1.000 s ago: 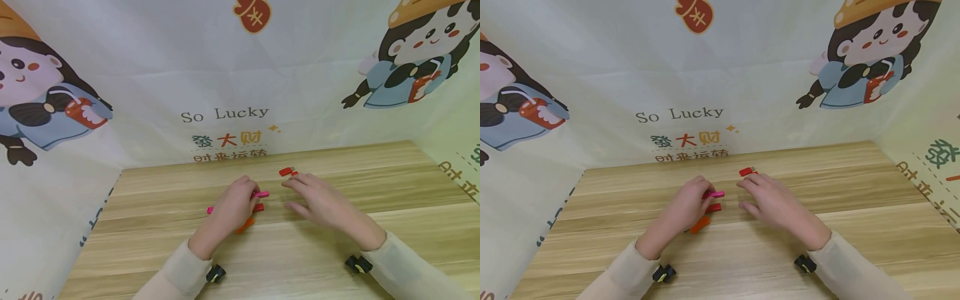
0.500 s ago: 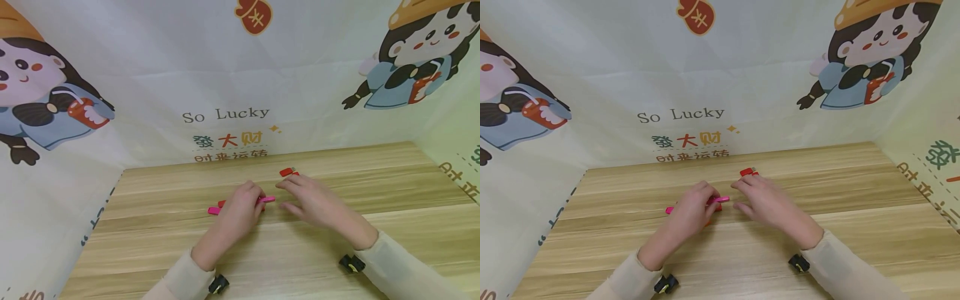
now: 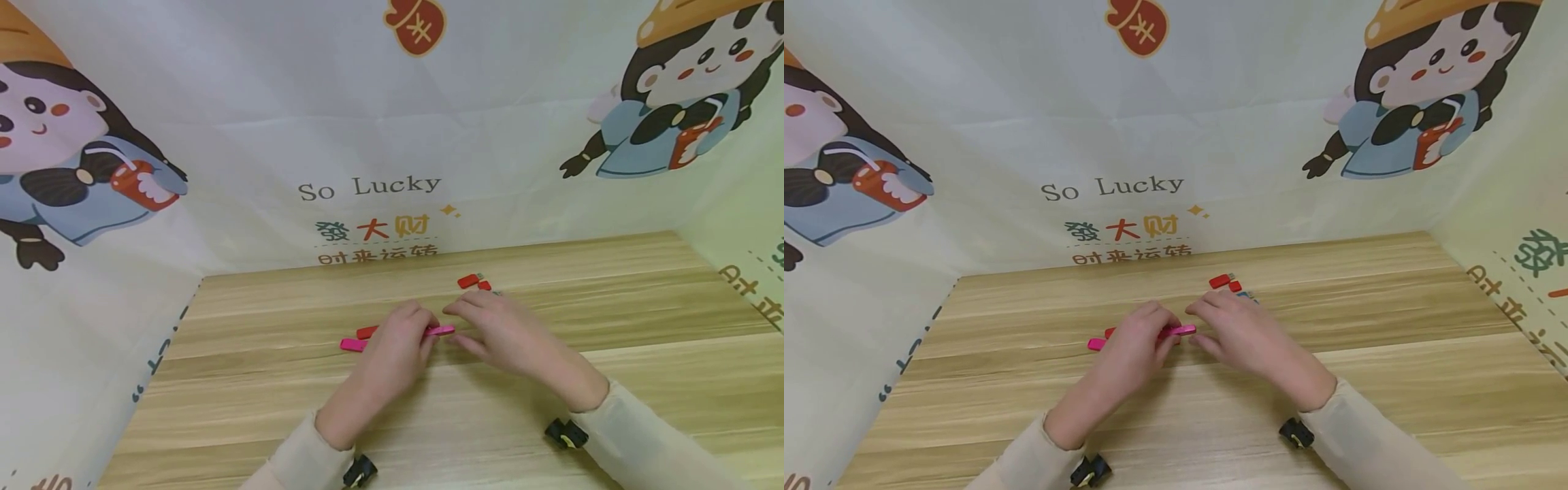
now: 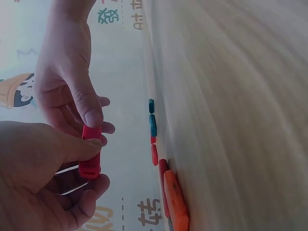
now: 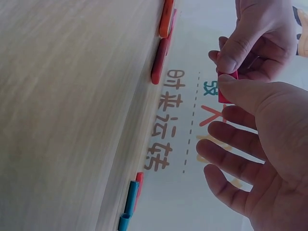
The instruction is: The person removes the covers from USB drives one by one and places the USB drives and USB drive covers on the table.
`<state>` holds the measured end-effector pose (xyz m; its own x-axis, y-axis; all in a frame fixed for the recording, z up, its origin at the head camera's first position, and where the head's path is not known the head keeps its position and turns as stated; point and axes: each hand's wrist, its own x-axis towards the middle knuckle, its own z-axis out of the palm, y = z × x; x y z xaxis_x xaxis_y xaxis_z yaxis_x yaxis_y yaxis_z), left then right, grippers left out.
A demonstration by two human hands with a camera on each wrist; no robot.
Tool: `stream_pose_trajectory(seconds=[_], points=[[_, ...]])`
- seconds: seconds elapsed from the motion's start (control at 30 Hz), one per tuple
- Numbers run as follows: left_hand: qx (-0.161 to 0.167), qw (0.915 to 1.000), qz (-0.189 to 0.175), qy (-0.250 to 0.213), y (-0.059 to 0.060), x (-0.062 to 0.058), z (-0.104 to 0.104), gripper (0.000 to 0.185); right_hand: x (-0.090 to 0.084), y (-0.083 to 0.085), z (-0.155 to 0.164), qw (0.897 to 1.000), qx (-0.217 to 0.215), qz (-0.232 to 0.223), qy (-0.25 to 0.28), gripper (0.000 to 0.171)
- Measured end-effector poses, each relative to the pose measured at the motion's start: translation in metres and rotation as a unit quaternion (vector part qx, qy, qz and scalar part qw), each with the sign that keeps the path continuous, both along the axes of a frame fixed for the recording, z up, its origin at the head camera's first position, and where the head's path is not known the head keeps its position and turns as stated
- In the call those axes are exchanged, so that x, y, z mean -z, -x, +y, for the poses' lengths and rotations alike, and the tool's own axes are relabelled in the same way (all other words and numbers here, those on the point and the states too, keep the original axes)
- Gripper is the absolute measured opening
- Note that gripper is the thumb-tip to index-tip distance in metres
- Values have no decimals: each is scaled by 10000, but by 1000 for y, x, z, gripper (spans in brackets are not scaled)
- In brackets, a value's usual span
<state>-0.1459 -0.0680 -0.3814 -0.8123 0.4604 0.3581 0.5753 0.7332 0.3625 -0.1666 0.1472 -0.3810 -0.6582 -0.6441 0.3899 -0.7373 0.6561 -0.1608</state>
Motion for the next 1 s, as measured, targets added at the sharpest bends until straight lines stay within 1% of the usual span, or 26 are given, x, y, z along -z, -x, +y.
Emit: stream_pose_trajectory(seconds=[0.3,0.47,0.73,0.87,1.0], points=[[99,9999,88,-66,-2,0,2,4,2,-1,-2,9998,-73,167,17,34],[109,9999,63,-99,-2,3,2,4,3,-1,-3,9996,-154,227,26,28],[155,9996,182,-155,-2,6,2,5,4,-1,-4,9997,-229,114,59,15],[152,9996,147,-179,-3,6,3,4,5,-2,-4,9995,-283,65,99,10],[138,9998,91,-123,-4,5,3,6,5,-2,-4,9995,-294,73,96,9]])
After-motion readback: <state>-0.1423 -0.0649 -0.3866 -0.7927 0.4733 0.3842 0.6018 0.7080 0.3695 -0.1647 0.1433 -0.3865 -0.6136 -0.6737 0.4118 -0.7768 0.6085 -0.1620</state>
